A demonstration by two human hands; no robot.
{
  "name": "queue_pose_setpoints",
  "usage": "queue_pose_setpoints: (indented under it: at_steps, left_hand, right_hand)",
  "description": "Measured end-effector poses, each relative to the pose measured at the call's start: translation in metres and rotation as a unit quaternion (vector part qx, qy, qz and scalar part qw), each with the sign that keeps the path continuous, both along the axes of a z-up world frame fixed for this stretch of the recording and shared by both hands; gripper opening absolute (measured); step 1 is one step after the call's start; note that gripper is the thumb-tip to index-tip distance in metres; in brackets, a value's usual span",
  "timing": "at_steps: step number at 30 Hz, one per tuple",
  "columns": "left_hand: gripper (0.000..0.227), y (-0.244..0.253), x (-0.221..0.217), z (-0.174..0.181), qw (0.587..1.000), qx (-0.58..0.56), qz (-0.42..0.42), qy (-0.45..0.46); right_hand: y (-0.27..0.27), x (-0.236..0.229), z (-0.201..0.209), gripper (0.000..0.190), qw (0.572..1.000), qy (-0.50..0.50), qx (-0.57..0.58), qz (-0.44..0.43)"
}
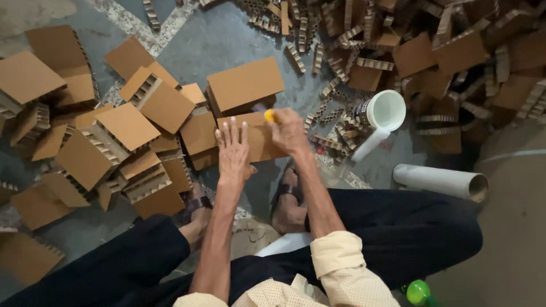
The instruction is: The person sits cross-legged on the floor and uses a yellow utility knife to cut rectangular pieces of corrugated cardboard. They repeatedly score the cardboard and snap it into smaller sections, placing the cut pieces into a pile on the floor.
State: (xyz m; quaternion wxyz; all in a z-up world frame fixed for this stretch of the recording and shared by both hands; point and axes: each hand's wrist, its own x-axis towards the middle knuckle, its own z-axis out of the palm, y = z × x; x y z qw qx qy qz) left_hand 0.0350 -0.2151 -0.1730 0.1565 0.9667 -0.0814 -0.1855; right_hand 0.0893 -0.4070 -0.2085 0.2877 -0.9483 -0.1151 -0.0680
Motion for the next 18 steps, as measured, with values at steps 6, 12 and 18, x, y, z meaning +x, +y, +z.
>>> queue_pose_setpoints:
  at_steps: [6,12,18]
  left_hand:
    - [0.106,0.009,0.006,0.0,0.999,0.016,-0.041,-0.007]
    - [0.03,0.038,0.026,0.041,0.977,-0.211,0.024,-0.009]
    - [0.03,0.053,0.043,0.031,0.897,-0.416,0.151,-0.001]
  right_hand:
    - [-0.04,-0.019,0.045,0.033,0.906,0.096,0.29,-0.294]
    - [-0.054,-0.057,0.043,0.035,0.762,0.123,0.54,-0.335]
    - [-0.043,-0.067,0.033,0.033,0.78,0.169,0.529,-0.29]
